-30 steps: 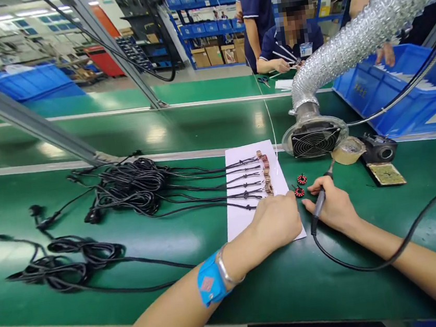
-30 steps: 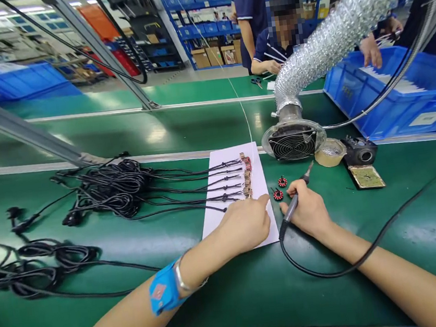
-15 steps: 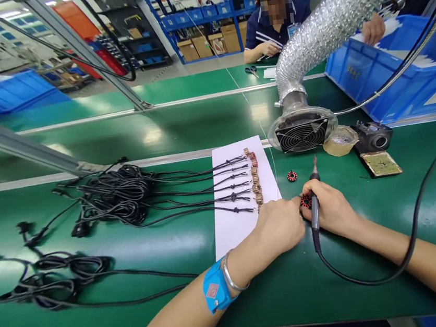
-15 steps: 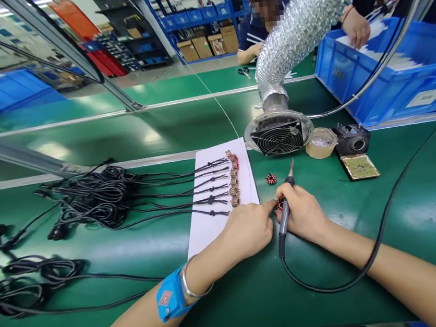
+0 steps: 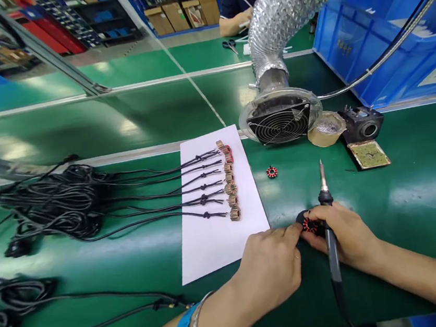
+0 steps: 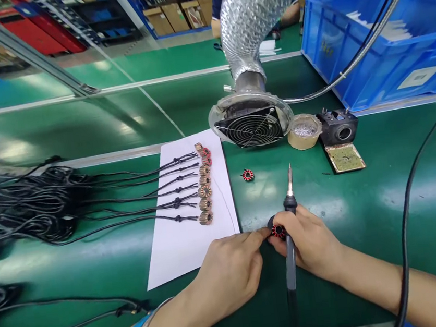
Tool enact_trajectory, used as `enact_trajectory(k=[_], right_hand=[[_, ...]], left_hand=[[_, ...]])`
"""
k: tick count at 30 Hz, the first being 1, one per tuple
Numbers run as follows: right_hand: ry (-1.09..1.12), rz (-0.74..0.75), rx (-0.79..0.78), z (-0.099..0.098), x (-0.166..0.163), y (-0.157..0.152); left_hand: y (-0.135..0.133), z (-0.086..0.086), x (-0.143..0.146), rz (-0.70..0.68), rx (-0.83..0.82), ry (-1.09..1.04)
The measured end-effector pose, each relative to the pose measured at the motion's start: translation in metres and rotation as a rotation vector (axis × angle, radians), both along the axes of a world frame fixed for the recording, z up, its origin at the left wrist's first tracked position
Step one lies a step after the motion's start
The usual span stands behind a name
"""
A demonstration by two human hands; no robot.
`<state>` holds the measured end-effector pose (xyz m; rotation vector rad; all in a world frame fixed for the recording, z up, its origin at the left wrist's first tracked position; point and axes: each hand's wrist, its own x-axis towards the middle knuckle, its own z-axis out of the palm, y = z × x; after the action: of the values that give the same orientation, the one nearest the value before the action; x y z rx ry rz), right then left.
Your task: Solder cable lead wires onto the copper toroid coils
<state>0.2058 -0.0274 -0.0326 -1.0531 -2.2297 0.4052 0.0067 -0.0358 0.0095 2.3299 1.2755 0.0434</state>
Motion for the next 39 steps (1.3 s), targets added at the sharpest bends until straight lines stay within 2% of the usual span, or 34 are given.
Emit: enact_trajectory(k=[4, 6, 11, 15, 18, 20, 23, 26, 28, 31, 35, 39], right_hand=[[0.118, 0.070, -0.245, 0.007, 0.006, 0.004], [0.159, 0.086, -0.303, 0.007, 0.007, 0.004], [0.182, 0.026, -0.107, -0.005, 0.000, 0.000], [0.151, -0.061, -0.027, -0.010, -0.009, -0.005], [0.127, -0.094, -0.016, -0.009, -0.008, -0.006], [0.124, -0.090, -0.068, -0.007, -0.004, -0.005], [0.146, -0.087, -0.145, 0.000, 0.006, -0.004], [0.246, -0.058, -0.035, 0.007, 0.012, -0.005], [0.291, -0.045, 0.035, 0.011, 0.012, -0.007], [0.251, -0.084, 0.020, 0.014, 0.009, -0.010], [0.242, -0.100, 0.010, 0.013, 0.007, -0.011], [0.250, -0.100, -0.003, 0.013, 0.006, -0.010]], left_hand=[[-0.003, -0.008, -0.004, -0.022, 0.068, -0.052], [-0.004, -0.010, -0.005, -0.033, 0.088, -0.070], [-0.004, -0.008, -0.006, -0.026, 0.134, -0.138], [-0.003, -0.007, -0.008, -0.023, 0.120, -0.167], [-0.002, -0.006, -0.010, 0.005, 0.046, -0.179], [-0.001, -0.003, -0.011, 0.043, -0.029, -0.199], [0.005, 0.003, -0.010, 0.179, -0.183, -0.230], [0.016, 0.009, -0.004, 0.304, -0.364, -0.280], [0.023, 0.012, 0.003, 0.312, -0.444, -0.326], [0.032, 0.013, 0.013, 0.302, -0.506, -0.325], [0.037, 0.009, 0.017, 0.343, -0.565, -0.334], [0.038, -0.004, 0.012, 0.387, -0.659, -0.478]])
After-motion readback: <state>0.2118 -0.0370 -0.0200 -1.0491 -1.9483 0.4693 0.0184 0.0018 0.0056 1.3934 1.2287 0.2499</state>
